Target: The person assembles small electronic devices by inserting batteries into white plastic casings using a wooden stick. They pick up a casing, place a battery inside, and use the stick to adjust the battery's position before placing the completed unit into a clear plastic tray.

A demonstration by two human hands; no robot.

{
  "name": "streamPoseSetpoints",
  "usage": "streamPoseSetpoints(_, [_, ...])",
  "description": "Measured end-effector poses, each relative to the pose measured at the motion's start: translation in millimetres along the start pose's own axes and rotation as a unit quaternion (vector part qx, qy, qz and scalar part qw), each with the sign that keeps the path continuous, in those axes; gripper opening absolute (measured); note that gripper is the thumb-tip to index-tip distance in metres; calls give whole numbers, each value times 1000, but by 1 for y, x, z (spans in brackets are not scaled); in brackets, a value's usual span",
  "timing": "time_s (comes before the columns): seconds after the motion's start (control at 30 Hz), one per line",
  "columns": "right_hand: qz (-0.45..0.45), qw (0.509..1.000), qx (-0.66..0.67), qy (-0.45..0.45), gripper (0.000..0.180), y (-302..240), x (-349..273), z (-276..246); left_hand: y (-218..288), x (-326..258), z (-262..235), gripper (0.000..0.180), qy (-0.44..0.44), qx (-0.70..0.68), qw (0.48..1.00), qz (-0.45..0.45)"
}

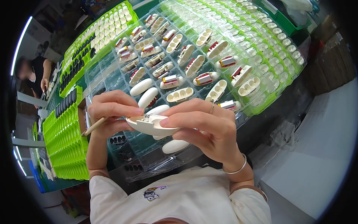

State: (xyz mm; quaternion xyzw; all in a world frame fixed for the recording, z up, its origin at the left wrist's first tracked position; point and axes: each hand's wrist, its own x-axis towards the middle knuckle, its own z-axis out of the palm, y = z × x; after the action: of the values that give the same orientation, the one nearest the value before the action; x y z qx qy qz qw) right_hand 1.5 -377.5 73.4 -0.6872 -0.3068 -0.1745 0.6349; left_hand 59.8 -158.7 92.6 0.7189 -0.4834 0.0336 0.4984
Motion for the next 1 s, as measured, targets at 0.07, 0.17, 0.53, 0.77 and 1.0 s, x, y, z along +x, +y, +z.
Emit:
streamPoseSetpoints(0.07, [-7, 1000, -9, 2, 18, 0, 0, 1, 1, -1, -1, 31, 4, 4, 1000, 3])
streamPoseSetpoints(0.17, [9, 1000, 9, 16, 20, -1, 0, 3, 3, -1, -1, 30, 17, 49, 998, 32])
streamPoseSetpoints(0.53, [111, 896, 422, 81, 51, 13, -9, 39, 18, -11, 17, 29, 38, 333, 919, 207])
streamPoseSetpoints(0.77, [113, 902, 410, 79, 51, 11, -9, 35, 16, -8, 13, 24, 46, 245, 950, 187])
streamPoseSetpoints(1.0, [176, 855, 485, 59, 54, 11, -4, 33, 14, -5, 2, 23, 143, 80, 986, 40])
